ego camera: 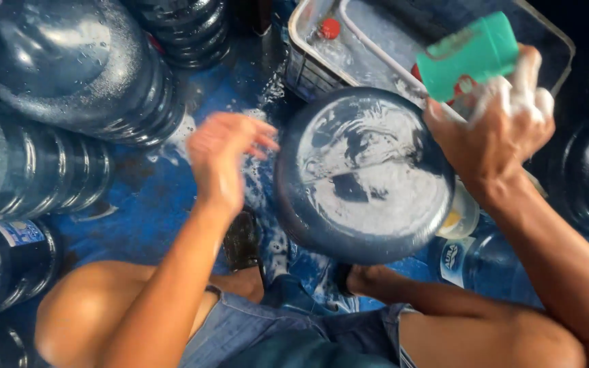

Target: The person is cleaning large plastic water jugs by scrubbing them with a sponge and soapy water and then rinsing them.

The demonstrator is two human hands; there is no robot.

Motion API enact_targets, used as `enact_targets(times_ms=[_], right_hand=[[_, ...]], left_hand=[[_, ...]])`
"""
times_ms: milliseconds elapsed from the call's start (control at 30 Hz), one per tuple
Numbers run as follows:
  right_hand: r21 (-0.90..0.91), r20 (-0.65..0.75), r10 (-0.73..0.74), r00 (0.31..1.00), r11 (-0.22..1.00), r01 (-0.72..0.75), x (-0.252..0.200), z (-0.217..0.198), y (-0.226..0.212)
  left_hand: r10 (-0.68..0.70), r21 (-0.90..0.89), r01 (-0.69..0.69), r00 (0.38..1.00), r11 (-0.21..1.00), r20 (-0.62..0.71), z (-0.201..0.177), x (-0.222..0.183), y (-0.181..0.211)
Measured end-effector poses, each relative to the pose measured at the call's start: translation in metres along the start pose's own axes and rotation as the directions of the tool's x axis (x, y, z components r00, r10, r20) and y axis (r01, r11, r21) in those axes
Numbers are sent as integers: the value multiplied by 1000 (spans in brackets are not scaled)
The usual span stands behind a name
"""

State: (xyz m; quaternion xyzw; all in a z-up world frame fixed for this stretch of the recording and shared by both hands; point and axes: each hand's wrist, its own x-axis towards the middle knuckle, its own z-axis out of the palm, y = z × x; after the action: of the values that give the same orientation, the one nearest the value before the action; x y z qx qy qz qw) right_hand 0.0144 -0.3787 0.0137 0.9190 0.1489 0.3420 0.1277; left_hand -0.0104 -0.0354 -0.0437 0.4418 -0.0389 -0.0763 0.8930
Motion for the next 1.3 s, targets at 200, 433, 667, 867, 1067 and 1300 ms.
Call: enact_targets(times_ms=[200, 433, 667, 867, 1067, 1300], right_hand=[[-31, 44, 28, 999, 999, -26, -32, -10, 22], [15, 137, 41, 990, 999, -43, -42, -17, 38], [341, 173, 38, 984, 935, -96, -58, -3, 56], [508, 24, 52, 998, 859, -57, -68, 4, 60], [629, -132, 43, 990, 775, 50, -44, 6, 48], [630, -24, 276, 961, 750, -199, -33, 114, 26]], left_hand=[[-574, 85, 913, 320, 398, -754, -123, 16, -143], [-583, 36, 821, 435, 570, -686, -128, 29, -145], [-577, -45, 706, 539, 707, -614, -151, 36, -129], [-562, -155, 593, 600, 790, -570, -162, 20, -102], [-491, -238, 436, 675, 868, -551, -159, 11, -59], [-288, -161, 239, 822, 958, -491, -73, 31, 22]])
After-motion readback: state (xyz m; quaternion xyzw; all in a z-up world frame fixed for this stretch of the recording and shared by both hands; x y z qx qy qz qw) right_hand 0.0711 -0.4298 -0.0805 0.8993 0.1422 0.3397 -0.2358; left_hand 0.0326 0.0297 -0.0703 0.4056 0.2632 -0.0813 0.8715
